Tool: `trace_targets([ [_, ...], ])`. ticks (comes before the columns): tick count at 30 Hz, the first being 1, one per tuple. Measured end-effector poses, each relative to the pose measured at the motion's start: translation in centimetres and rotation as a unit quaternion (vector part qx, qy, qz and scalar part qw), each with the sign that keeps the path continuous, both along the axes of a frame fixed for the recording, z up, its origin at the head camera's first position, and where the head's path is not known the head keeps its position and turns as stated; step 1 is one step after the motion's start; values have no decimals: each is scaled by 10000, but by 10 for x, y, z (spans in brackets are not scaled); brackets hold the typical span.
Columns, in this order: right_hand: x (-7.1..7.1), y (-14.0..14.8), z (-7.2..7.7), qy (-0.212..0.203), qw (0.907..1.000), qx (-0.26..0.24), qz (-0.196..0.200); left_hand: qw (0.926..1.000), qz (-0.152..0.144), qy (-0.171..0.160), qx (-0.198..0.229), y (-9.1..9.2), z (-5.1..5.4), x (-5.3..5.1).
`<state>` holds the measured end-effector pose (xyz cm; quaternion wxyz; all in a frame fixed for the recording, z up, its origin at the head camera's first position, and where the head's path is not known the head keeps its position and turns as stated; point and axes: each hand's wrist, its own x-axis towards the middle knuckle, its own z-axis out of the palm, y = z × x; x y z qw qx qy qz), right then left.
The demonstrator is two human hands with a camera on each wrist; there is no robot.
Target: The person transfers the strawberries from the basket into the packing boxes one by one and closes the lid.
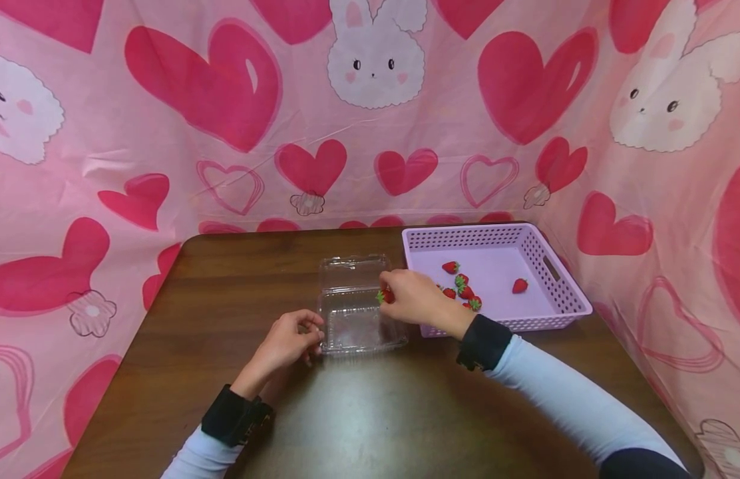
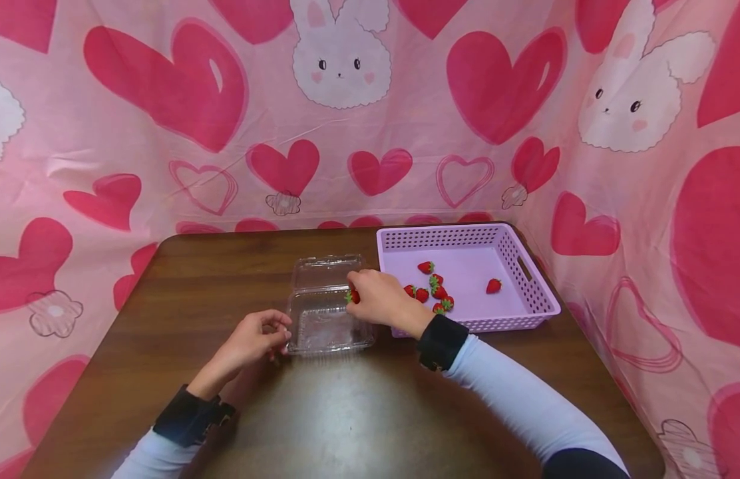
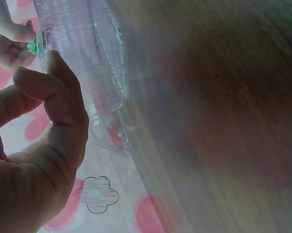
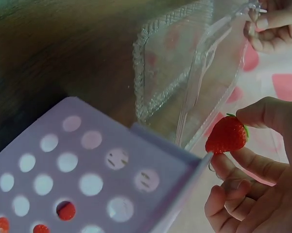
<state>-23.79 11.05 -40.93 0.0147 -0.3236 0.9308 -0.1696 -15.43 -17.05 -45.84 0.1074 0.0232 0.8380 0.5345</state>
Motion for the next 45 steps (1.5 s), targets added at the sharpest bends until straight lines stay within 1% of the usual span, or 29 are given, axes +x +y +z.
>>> trace_targets([
  [6,0,-9,-2,55,9999,35,131,10000,12,10,-9,0,2,-1],
  [12,2,-15,-7,-244,9996,13,145,10000,27,-20,-68,0,2,1],
  [16,2,-21,-10,-342,9992,-36,205,10000,42,-10,-60,0,2,2],
  [21,2,-30,-14,-352,9990,-30,269,9999,77,0,-139,0,2,1],
  [25,0,-37,-15,-275,9992,38,303,9998,111,12,-175,1,3,0],
  [31,0,-48,-17,-198,9991,177,342,9999,122,-20,-69,0,2,1],
  [36,-1,-53,-16,-238,9987,168,410,9999,99,12,-24,1,1,0],
  [42,0,-61,-18,-335,9977,344,473,9999,110,59,-25,2,0,0],
  [45,1,-66,-20,-311,9974,406,508,9999,117,41,-20,2,-1,0],
])
